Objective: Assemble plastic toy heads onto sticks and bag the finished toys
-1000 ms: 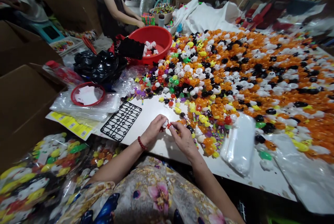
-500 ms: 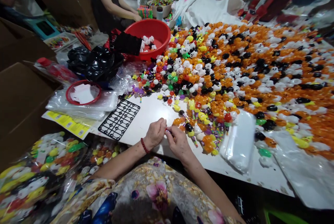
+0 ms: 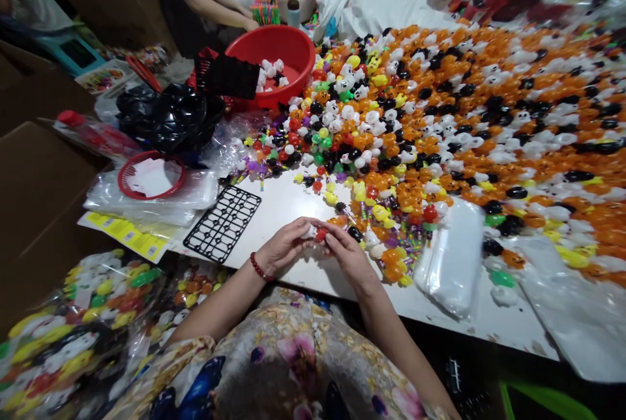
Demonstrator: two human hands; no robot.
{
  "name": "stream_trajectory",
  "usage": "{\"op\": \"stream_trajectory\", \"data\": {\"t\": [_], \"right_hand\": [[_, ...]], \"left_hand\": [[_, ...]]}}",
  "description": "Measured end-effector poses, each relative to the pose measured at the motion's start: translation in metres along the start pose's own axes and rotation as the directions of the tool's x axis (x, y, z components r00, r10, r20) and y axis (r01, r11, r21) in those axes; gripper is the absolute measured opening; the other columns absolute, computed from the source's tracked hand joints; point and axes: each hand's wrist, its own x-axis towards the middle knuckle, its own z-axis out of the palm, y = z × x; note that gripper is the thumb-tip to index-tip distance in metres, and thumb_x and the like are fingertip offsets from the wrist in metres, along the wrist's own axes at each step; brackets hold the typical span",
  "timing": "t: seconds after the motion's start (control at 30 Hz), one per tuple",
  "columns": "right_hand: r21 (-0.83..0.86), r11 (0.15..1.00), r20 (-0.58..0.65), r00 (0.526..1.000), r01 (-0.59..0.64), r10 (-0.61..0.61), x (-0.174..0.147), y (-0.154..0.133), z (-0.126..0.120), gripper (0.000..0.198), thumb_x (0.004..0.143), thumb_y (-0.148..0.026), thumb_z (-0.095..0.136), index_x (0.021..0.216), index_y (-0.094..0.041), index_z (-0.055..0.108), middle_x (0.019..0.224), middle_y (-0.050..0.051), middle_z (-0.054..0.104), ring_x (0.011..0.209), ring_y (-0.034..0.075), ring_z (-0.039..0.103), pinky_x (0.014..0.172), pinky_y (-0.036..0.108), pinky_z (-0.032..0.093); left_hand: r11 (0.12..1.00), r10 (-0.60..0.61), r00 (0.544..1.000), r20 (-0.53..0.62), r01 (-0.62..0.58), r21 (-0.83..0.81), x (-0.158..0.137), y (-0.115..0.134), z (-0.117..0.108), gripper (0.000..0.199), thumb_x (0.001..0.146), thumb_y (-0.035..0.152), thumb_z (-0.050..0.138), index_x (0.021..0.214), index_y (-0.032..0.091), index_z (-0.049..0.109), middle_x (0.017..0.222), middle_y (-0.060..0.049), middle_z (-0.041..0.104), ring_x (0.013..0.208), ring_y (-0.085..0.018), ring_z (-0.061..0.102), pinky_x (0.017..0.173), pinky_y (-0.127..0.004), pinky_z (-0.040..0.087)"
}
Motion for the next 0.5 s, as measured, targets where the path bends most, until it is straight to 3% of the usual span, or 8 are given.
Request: {"op": "stream_trajectory", "data": {"t": [0.1, 0.27, 0.33, 0.4, 0.43, 0.5], "right_hand": [[0.128, 0.989, -0.02, 0.997, -0.07, 0.073, -0.002, 0.003, -0.002, 0.047, 0.07, -0.053, 0.078, 0.107, -0.024, 0.072, 0.079, 0.001, 0.067, 0.065, 0.013, 0.056, 0.065, 0.028, 0.051], [0.111, 0.992, -0.041, 0.997, -0.057, 0.062, -0.012, 0.007, -0.003, 0.044, 0.071, -0.054, 0.077, 0.102, -0.023, 0.069, 0.076, 0.0, 0.062, 0.066, 0.014, 0.055, 0.064, 0.028, 0.048], [0.112, 0.992, -0.021, 0.998, -0.057, 0.06, -0.016, 0.01, -0.001, 0.043, 0.071, -0.055, 0.077, 0.097, -0.023, 0.067, 0.072, -0.001, 0.06, 0.064, 0.013, 0.054, 0.062, 0.027, 0.047], [0.132, 0.988, 0.021, 0.997, -0.08, 0.078, -0.02, 0.015, 0.003, 0.042, 0.069, -0.056, 0.078, 0.092, -0.023, 0.063, 0.07, -0.002, 0.059, 0.062, 0.013, 0.053, 0.058, 0.026, 0.046], [0.139, 0.986, 0.041, 0.995, -0.093, 0.088, -0.022, 0.016, 0.006, 0.043, 0.069, -0.057, 0.078, 0.09, -0.024, 0.062, 0.07, -0.002, 0.059, 0.061, 0.013, 0.053, 0.057, 0.026, 0.045], [0.137, 0.985, 0.062, 0.993, -0.107, 0.099, -0.026, 0.018, 0.011, 0.043, 0.068, -0.057, 0.078, 0.088, -0.024, 0.06, 0.073, -0.001, 0.06, 0.061, 0.014, 0.054, 0.057, 0.027, 0.045]], "left_hand": [[0.999, -0.026, 1.0, -0.014, 0.026, -0.033, -0.002, -0.006, -0.003, 0.04, 0.066, 0.043, 0.084, 0.09, 0.016, 0.069, 0.087, -0.006, 0.067, 0.077, -0.014, 0.064, 0.071, -0.025, 0.054], [0.998, -0.066, 0.994, -0.084, 0.068, 0.015, 0.012, -0.002, -0.007, 0.036, 0.068, 0.041, 0.084, 0.073, 0.015, 0.061, 0.07, 0.0, 0.06, 0.054, -0.005, 0.052, 0.049, -0.016, 0.042], [0.996, -0.027, 0.993, -0.115, 0.036, 0.076, 0.031, 0.024, -0.001, 0.032, 0.075, 0.036, 0.08, 0.07, 0.013, 0.058, 0.066, 0.0, 0.056, 0.052, -0.005, 0.048, 0.047, -0.016, 0.04], [0.985, 0.115, 0.983, -0.14, -0.095, 0.144, 0.055, 0.071, 0.013, 0.026, 0.082, 0.029, 0.074, 0.07, 0.013, 0.057, 0.068, -0.002, 0.057, 0.058, -0.007, 0.053, 0.053, -0.019, 0.045], [0.963, 0.236, 0.958, -0.161, -0.208, 0.173, 0.068, 0.099, 0.021, 0.025, 0.086, 0.028, 0.071, 0.071, 0.013, 0.057, 0.069, -0.004, 0.058, 0.062, -0.009, 0.055, 0.058, -0.022, 0.048], [0.874, 0.479, 0.853, -0.208, -0.442, 0.2, 0.094, 0.158, 0.036, 0.025, 0.092, 0.032, 0.063, 0.077, 0.014, 0.056, 0.072, -0.004, 0.058, 0.068, -0.012, 0.057, 0.066, -0.026, 0.051]]}}
